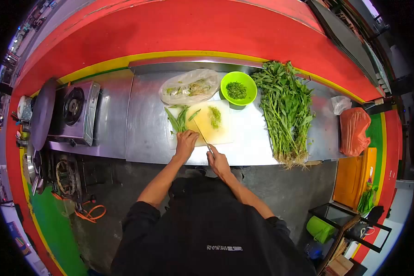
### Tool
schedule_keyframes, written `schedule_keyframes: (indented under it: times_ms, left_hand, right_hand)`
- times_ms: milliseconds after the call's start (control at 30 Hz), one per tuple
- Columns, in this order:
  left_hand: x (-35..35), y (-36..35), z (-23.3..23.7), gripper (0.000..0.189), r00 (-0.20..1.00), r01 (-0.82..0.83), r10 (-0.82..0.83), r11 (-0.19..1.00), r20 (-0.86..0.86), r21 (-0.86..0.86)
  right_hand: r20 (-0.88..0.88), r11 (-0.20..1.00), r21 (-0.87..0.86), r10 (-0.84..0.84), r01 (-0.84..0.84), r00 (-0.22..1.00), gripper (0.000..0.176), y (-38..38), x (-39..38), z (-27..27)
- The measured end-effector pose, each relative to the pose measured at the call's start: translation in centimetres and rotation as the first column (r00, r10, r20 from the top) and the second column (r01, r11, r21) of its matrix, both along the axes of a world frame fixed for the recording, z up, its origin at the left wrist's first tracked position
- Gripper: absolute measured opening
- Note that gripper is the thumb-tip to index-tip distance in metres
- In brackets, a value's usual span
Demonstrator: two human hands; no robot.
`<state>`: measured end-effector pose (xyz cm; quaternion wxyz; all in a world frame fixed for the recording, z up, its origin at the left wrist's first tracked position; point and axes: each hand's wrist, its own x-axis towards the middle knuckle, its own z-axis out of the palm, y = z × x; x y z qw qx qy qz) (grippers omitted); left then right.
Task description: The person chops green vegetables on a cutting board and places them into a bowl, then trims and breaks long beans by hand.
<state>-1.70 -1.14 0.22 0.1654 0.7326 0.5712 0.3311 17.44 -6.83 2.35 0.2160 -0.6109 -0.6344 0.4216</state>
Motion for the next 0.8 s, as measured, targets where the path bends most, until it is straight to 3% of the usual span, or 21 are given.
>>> schedule_keyframes:
  times_ms: [800]
  left_hand:
    - [-0.1,-0.1,0.4,0.011,0.999,-0.018,0.017,1.000,-0.044,-0.023]
  right_hand:
    - [0.019,0.999,0.047,0.025,-0.026,1.000,0.040,-0.3,0.5,-0.2]
